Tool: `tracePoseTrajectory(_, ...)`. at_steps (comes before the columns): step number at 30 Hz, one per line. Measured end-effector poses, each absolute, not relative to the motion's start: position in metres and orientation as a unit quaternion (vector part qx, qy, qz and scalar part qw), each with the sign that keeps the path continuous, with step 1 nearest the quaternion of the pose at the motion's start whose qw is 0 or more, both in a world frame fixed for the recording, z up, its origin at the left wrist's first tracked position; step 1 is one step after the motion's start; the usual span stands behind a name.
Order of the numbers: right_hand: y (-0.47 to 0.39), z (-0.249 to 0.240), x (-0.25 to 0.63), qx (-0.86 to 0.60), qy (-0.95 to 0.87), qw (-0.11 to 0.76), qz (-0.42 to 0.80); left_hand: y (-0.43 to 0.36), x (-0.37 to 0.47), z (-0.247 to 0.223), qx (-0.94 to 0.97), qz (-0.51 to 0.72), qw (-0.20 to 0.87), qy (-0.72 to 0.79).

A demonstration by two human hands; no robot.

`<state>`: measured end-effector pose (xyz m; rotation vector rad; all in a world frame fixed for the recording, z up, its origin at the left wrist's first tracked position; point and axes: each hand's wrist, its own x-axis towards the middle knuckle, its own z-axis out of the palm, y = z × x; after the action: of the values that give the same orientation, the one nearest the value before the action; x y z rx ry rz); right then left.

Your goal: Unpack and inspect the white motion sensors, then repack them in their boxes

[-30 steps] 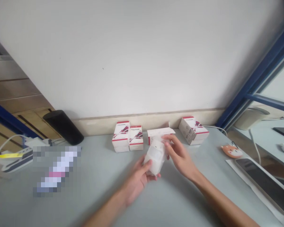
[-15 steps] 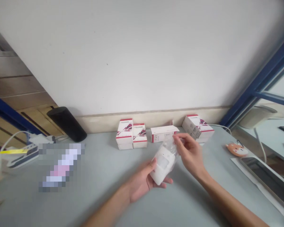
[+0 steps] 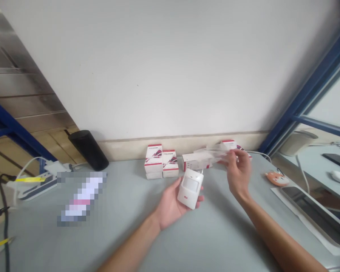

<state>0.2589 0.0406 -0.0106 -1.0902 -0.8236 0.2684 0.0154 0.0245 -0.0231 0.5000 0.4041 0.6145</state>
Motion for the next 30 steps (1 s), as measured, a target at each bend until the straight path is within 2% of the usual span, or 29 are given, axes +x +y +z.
tracePoseTrajectory(3, 0.060, -0.016, 0.262, -0.526, -0.399, 0.728, 0.185, 0.025, 0.017, -0.021, 0.220, 0.304, 0.906, 0.196)
tracePoseTrajectory(5, 0.076, -0.015, 0.262, -0.561, -0.442, 0.670, 0.203, 0.025, 0.018, -0.022, 0.209, 0.313, 0.904, 0.204)
tracePoseTrajectory(7, 0.089, -0.010, 0.263, -0.605, -0.502, 0.594, 0.175, 0.027, 0.018, -0.026, 0.198, 0.325, 0.902, 0.203)
tracePoseTrajectory(10, 0.101, -0.001, 0.264, -0.646, -0.561, 0.514, 0.056, 0.029, 0.017, -0.028, 0.171, 0.351, 0.899, 0.200)
tracePoseTrajectory(14, 0.090, -0.002, 0.264, -0.642, -0.572, 0.502, -0.093, 0.031, 0.013, -0.025, 0.136, 0.377, 0.889, 0.220)
tracePoseTrajectory(22, 0.047, -0.035, 0.249, -0.513, -0.671, 0.525, -0.103, 0.030, 0.009, -0.019, 0.152, 0.384, 0.869, 0.271)
tracePoseTrajectory(27, 0.049, -0.031, 0.254, -0.565, -0.689, 0.421, -0.171, 0.025, 0.016, -0.014, 0.122, 0.386, 0.860, 0.309)
tracePoseTrajectory(30, 0.052, -0.032, 0.261, -0.593, -0.702, 0.354, -0.172, 0.025, 0.018, -0.017, 0.097, 0.399, 0.857, 0.312)
